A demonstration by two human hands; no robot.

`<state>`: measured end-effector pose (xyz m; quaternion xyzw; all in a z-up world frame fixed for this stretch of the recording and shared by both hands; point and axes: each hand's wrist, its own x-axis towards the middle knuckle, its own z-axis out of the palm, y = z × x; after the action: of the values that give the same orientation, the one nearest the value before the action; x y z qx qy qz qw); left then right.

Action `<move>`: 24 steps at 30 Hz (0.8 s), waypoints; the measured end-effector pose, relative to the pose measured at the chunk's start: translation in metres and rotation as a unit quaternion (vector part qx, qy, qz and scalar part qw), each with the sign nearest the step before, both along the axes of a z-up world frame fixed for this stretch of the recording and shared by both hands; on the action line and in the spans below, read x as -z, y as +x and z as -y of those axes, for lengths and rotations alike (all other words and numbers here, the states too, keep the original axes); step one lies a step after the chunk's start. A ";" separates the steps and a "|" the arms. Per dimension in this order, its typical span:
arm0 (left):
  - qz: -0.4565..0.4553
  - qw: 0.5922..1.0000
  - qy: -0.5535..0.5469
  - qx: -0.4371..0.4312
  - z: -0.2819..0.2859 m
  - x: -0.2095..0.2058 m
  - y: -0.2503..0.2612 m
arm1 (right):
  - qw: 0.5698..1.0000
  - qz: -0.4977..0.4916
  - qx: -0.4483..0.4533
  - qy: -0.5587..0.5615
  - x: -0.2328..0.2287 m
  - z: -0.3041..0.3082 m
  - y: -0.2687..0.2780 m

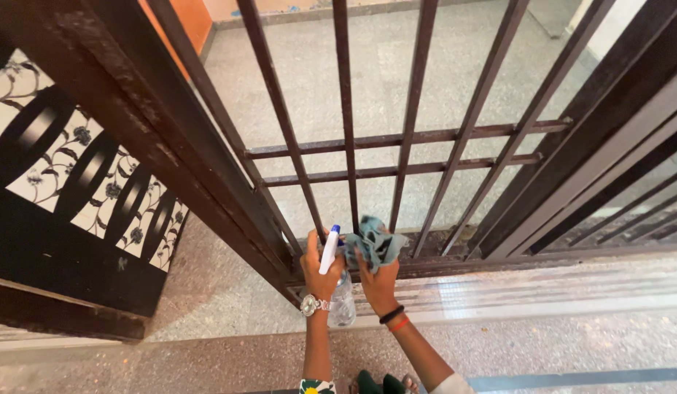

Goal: The person cleans a metal gate by spraying liquid from a bottle and wiping the metal bars with a cloth.

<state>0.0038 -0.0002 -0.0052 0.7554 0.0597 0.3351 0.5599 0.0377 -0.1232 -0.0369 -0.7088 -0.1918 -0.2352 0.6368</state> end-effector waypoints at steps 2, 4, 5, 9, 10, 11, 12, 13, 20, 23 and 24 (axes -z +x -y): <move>-0.004 1.000 -0.006 -0.004 0.000 0.002 0.002 | 0.998 0.038 -0.028 0.052 -0.036 0.000 -0.004; -0.011 0.999 -0.030 0.013 -0.001 0.004 0.002 | 0.990 0.078 -0.062 0.103 -0.068 -0.006 0.001; -0.012 0.999 -0.031 0.011 -0.002 0.005 0.001 | 0.991 0.093 -0.035 0.088 -0.080 -0.009 0.004; -0.014 1.000 -0.026 0.002 -0.001 0.007 0.002 | 0.996 0.067 0.049 0.017 -0.114 -0.031 0.016; -0.020 0.999 -0.035 0.004 -0.001 0.007 0.003 | 0.996 0.067 0.049 0.019 -0.120 -0.035 0.016; -0.019 0.999 -0.033 0.004 -0.002 0.008 0.002 | 0.997 0.045 0.033 0.056 -0.126 -0.037 0.016; -0.008 1.000 -0.028 0.006 -0.001 0.008 0.001 | 0.995 0.024 0.016 0.091 -0.132 -0.038 0.018; 0.003 1.000 -0.024 0.008 -0.002 0.007 0.002 | 0.995 0.028 0.017 0.092 -0.138 -0.037 0.021; -0.015 0.999 -0.034 0.000 0.001 0.011 0.005 | 0.998 0.042 -0.036 0.020 -0.143 -0.018 0.032; -0.016 0.999 -0.037 -0.002 0.002 0.009 0.004 | 0.997 0.063 -0.036 0.001 -0.132 -0.019 0.037; -0.019 0.999 -0.038 -0.003 0.002 0.008 0.004 | 0.997 0.069 -0.039 -0.005 -0.128 -0.019 0.039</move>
<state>0.0075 -0.0025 -0.0133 0.7397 0.0858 0.3199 0.5857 0.0769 -0.1041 0.0916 -0.6861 -0.2637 -0.2579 0.6271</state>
